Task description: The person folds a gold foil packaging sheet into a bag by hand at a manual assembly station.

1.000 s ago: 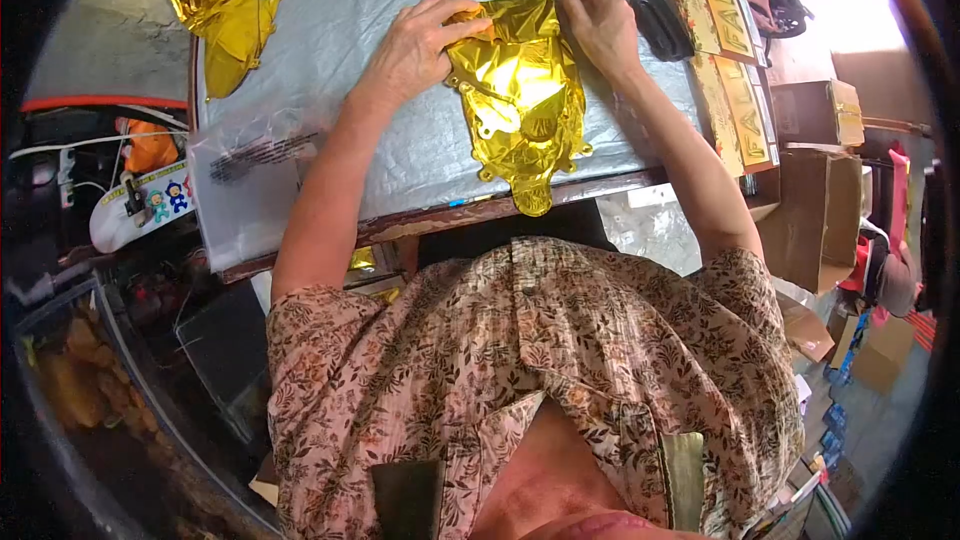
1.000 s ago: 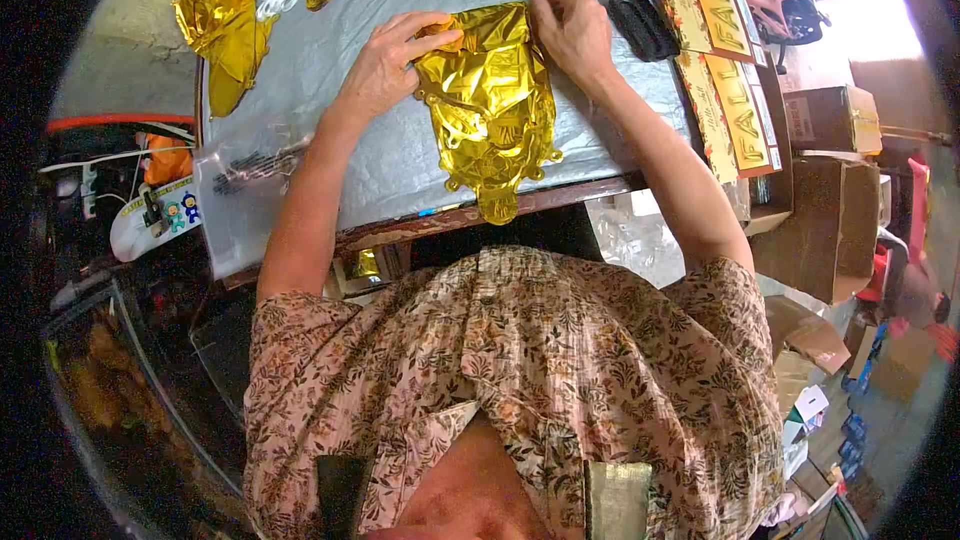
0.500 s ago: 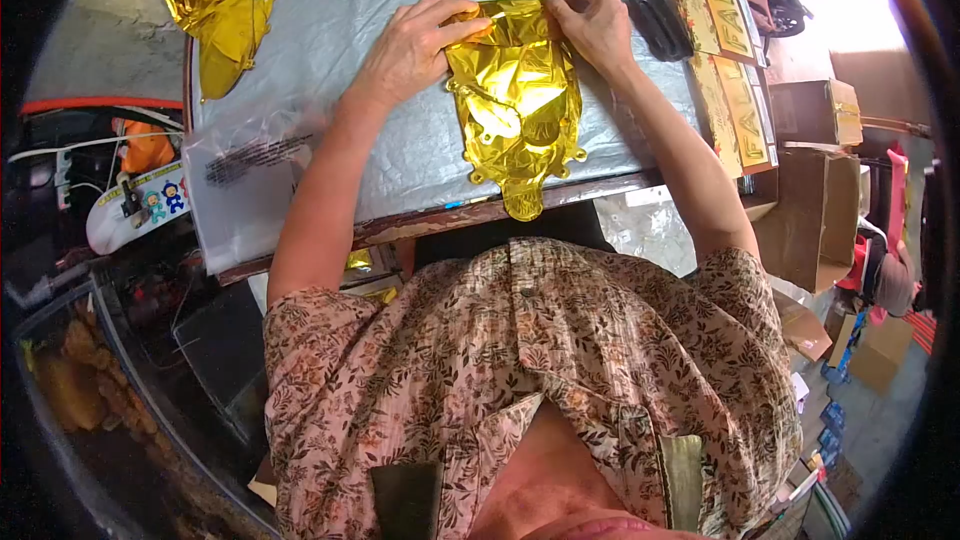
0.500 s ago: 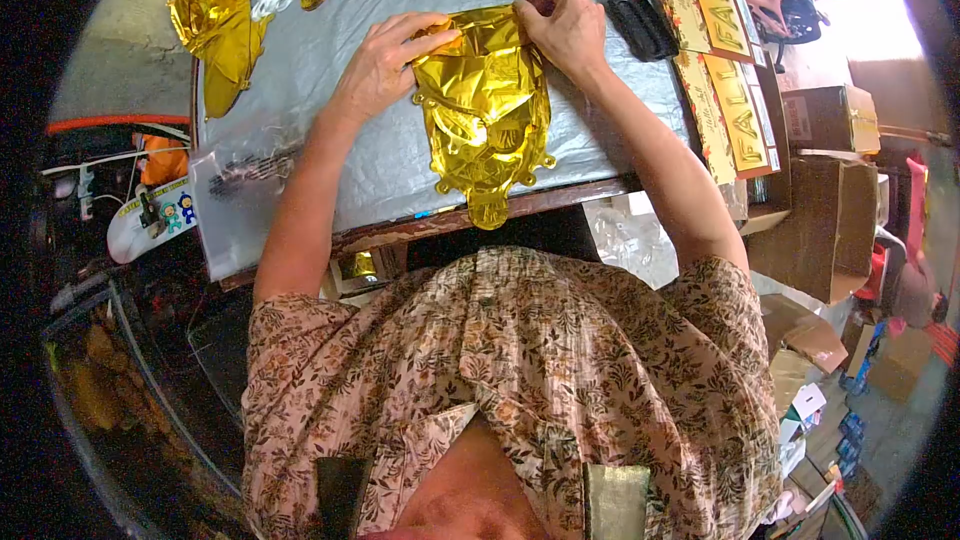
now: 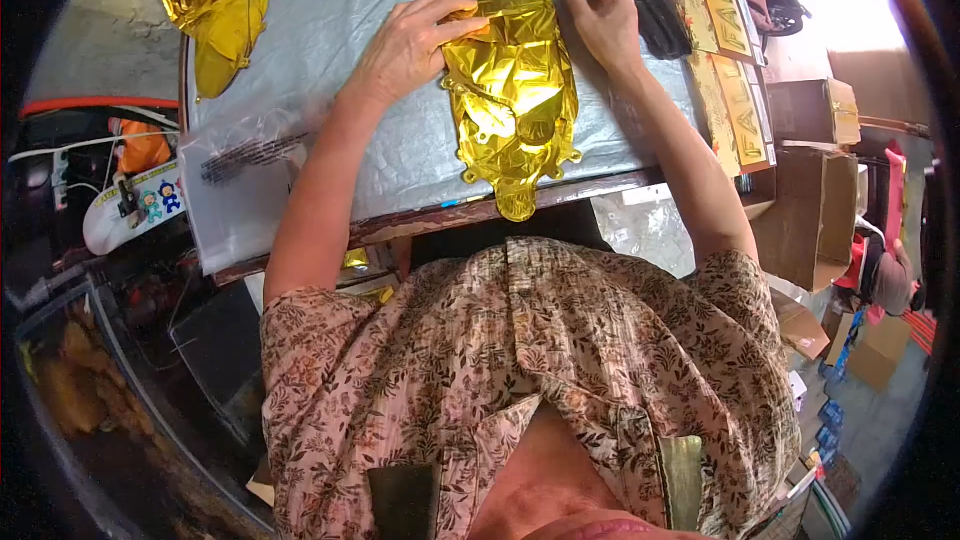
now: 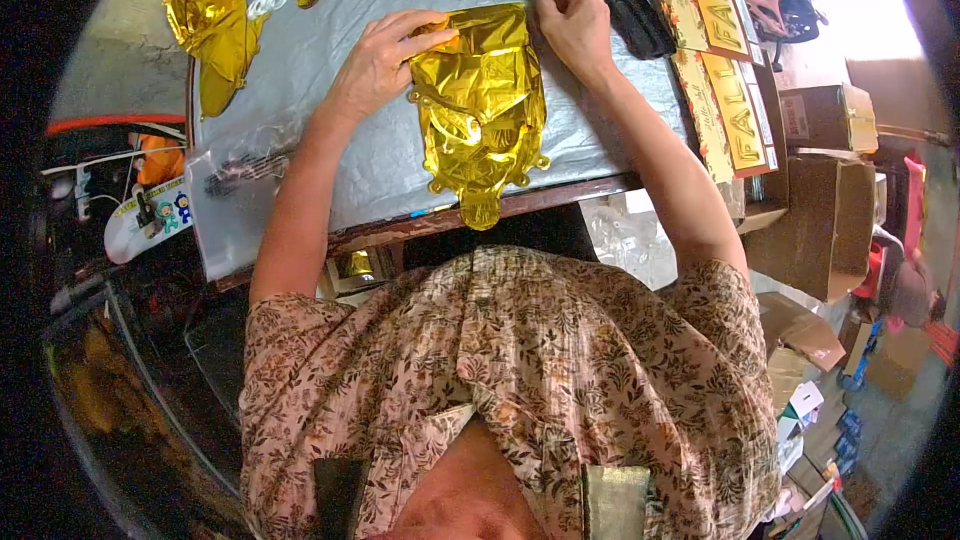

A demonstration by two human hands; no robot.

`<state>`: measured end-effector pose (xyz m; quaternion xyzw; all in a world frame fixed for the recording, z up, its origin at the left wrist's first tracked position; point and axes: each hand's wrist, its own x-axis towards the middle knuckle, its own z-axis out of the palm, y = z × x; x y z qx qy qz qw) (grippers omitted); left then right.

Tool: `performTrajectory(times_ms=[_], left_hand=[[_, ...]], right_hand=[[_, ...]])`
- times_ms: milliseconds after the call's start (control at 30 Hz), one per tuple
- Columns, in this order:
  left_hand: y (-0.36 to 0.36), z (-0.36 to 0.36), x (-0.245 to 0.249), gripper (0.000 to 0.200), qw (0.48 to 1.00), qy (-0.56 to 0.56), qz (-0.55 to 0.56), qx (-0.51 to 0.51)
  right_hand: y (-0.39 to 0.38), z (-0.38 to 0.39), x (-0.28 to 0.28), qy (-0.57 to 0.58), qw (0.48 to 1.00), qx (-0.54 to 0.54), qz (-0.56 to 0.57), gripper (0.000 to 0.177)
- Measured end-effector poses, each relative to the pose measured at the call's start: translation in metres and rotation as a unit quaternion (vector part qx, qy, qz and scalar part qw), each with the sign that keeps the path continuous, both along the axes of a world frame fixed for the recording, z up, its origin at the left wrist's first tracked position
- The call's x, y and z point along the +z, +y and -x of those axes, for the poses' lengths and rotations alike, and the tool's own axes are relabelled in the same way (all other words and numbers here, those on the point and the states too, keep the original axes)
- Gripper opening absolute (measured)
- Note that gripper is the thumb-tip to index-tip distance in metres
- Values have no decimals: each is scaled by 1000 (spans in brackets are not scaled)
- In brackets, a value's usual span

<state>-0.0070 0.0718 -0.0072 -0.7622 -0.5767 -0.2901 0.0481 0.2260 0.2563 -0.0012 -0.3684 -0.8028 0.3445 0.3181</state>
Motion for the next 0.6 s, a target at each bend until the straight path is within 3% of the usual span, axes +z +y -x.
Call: performTrajectory(times_ms=[67,133,167,267,433,500,600], left_hand=[[-1,1,-1,45,1000,-1,4,1],[0,1,1,44,1000,-2,7,1],[0,1,1,45,1000,1,5,1],[1,-1,4,46,1000,9,2,-3],[2,0,1,52,1000,-14,14,-6],[2,-3,6,58,988,-148,40,-4],[-5,-4,18,62,978,-203,31,31]], right_hand=[[-12,-7,5,3,1000,-2,15,30],[-35,-9,20,-50,948,126,-289,40],[-46,-9,22,-134,927,180,-301,53],[-68,-7,10,-204,900,209,-325,68],[-74,-8,-6,-236,891,208,-328,73],[-76,-8,-5,-221,898,209,-318,71],[-74,-9,-3,-204,905,217,-303,69]])
